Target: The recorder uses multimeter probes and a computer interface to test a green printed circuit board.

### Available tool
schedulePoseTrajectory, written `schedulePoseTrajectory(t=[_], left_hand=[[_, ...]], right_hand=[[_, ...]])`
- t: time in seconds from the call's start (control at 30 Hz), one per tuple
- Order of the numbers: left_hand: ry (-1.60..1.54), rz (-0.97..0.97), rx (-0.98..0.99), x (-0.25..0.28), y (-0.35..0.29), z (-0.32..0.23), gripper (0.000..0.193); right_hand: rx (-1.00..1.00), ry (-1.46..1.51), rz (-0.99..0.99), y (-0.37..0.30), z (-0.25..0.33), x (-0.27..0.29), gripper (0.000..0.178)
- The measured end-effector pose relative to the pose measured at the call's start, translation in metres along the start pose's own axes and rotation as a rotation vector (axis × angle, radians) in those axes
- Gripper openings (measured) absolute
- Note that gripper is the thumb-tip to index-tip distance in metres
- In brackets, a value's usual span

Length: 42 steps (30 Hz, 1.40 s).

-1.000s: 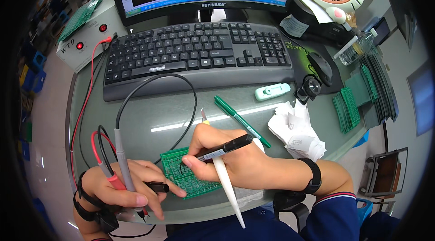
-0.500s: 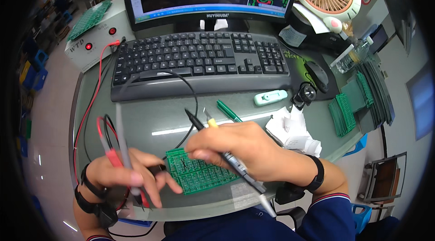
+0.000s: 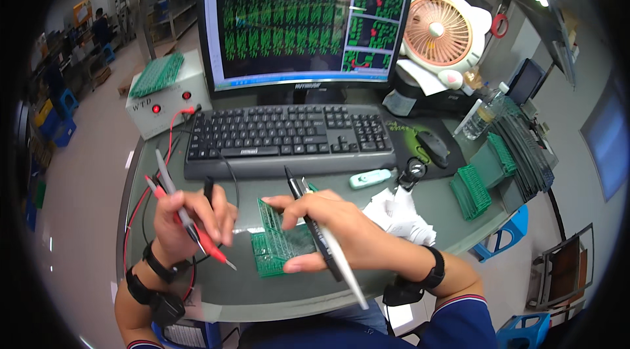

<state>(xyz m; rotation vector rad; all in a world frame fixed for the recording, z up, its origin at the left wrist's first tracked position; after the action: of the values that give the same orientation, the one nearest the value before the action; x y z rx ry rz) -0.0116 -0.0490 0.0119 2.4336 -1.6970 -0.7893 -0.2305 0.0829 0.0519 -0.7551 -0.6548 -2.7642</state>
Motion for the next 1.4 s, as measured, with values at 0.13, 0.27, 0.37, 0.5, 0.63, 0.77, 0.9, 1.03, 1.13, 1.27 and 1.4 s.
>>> schedulePoseTrajectory(t=[0.13,0.27,0.37,0.5,0.63,0.77,0.9,1.03,1.13,1.27,1.4], left_hand=[[0.004,0.23,0.016,-0.042,0.008,-0.001,0.073],[0.123,0.193,-0.006,-0.066,0.017,-0.003,0.077],[0.292,0.199,0.026,-0.049,0.013,-0.008,0.067],[0.578,0.349,0.138,-0.044,0.023,-0.01,0.064],[0.522,0.366,0.39,-0.036,0.021,0.011,0.053],[0.505,0.363,0.488,-0.039,0.024,0.015,0.052],[0.544,0.4,0.523,-0.04,0.028,0.016,0.051],[0.534,0.374,0.554,-0.043,0.029,0.013,0.05],[0.528,0.358,0.564,-0.043,0.028,0.014,0.049],[0.523,0.357,0.572,-0.039,0.028,0.016,0.048],[0.543,0.369,0.561,-0.042,0.029,0.014,0.048]], right_hand=[[-0.081,0.977,-0.205,0.002,0.003,-0.014,0.06],[-0.076,0.932,-0.143,-0.006,-0.014,-0.015,0.06],[0.031,0.881,-0.217,-0.013,-0.03,0.001,0.062],[-0.086,0.598,-0.425,-0.029,-0.038,0.033,0.052],[-0.185,0.382,-0.286,-0.036,-0.033,0.032,0.055],[-0.355,0.427,-0.332,-0.039,-0.034,0.01,0.031],[-0.292,0.396,-0.334,-0.035,-0.04,0.004,0.02],[-0.236,0.298,-0.289,-0.037,-0.049,-0.003,0.023],[-0.22,0.26,-0.241,-0.035,-0.046,0.0,0.022],[-0.209,0.16,-0.194,-0.034,-0.044,0.0,0.02],[-0.099,0.12,-0.327,-0.032,-0.047,-0.002,0.023]])
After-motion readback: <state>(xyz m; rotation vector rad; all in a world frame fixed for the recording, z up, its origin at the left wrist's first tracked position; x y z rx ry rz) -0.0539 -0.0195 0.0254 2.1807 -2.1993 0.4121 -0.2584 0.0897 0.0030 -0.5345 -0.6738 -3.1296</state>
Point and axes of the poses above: each hand's wrist, its own y-axis towards the middle knuckle, its own x-axis out of the back of the hand, z = x × y, the point moved 2 cm from there along y, towards the middle knuckle, and after that the axes turned 3 degrees about x, right-handed, at the moved point
